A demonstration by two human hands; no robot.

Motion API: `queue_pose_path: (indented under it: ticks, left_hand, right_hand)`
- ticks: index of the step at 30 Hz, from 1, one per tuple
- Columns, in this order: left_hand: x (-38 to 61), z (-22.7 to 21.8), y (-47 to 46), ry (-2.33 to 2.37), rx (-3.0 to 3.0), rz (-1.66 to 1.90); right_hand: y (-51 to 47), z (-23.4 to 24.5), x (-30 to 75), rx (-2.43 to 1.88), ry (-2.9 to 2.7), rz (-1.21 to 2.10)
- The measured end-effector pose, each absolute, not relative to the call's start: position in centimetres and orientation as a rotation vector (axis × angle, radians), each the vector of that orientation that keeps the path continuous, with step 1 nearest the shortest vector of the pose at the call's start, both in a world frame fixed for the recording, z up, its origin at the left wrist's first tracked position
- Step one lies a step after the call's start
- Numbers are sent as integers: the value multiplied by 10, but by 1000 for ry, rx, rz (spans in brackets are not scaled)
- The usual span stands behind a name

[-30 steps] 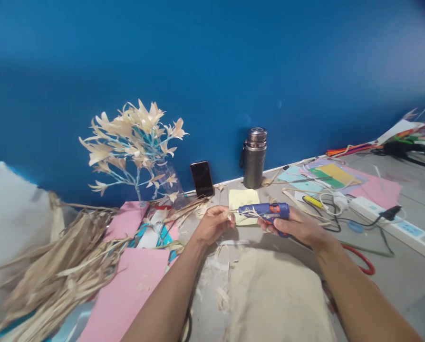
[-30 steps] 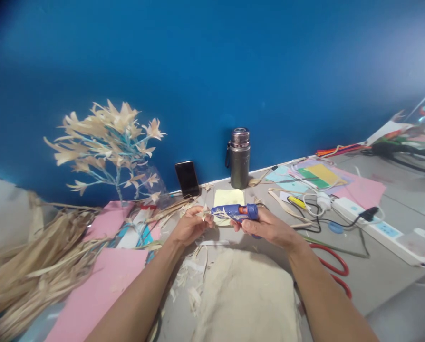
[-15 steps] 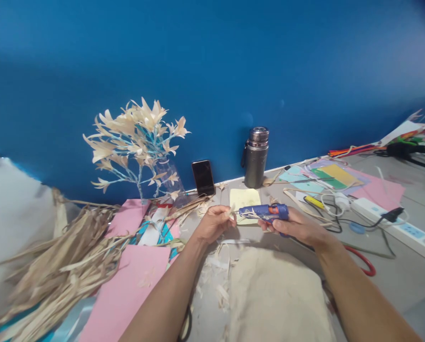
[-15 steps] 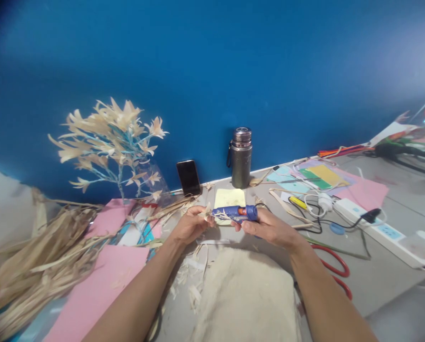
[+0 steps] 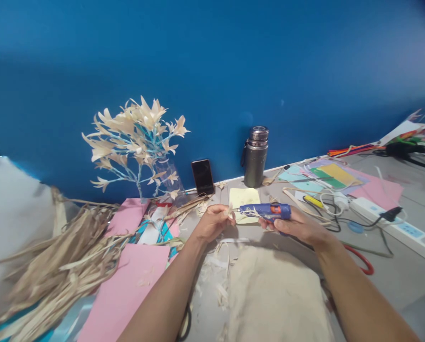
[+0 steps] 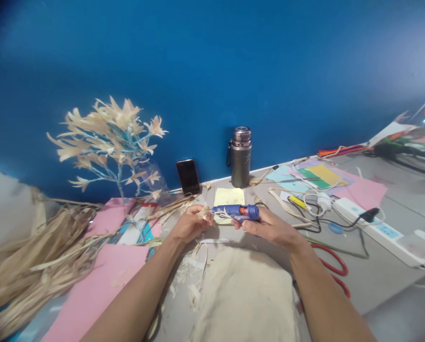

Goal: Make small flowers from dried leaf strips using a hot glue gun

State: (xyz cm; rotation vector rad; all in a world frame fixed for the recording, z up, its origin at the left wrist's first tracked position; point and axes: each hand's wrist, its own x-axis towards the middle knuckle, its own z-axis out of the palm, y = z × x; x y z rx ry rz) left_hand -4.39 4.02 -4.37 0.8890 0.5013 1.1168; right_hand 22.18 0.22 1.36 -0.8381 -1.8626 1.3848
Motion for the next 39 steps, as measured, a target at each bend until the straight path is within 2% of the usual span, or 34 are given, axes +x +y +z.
queue_pose_path:
  ticks: [9,16,20,24,27,35,39]
  left_hand:
    - [-45,-45,41,543,885,1105]
    - [-45,-38,39,470,953,1051]
    - [-47,-36,37,435,952,1008]
    - [-48,-34,35,403,963,968]
    - [-47,-32,34,371,982,938]
    - [-43,-14,26,293,956,967]
    - [-41,8,23,277,985,1033]
  right_hand:
    - [3,15,215,-867,-1893,1384]
    - [1,12,219,-772,-1696,1379]
    - [5,13,218,-872,-1708,1176]
    - [14,12,207,-1248,-2048,747]
    - [20,5,200,-1335,-2298,512]
    - [22,-3,204,-1383,-2499,377]
    - [22,2,208,-1331,-2361,333]
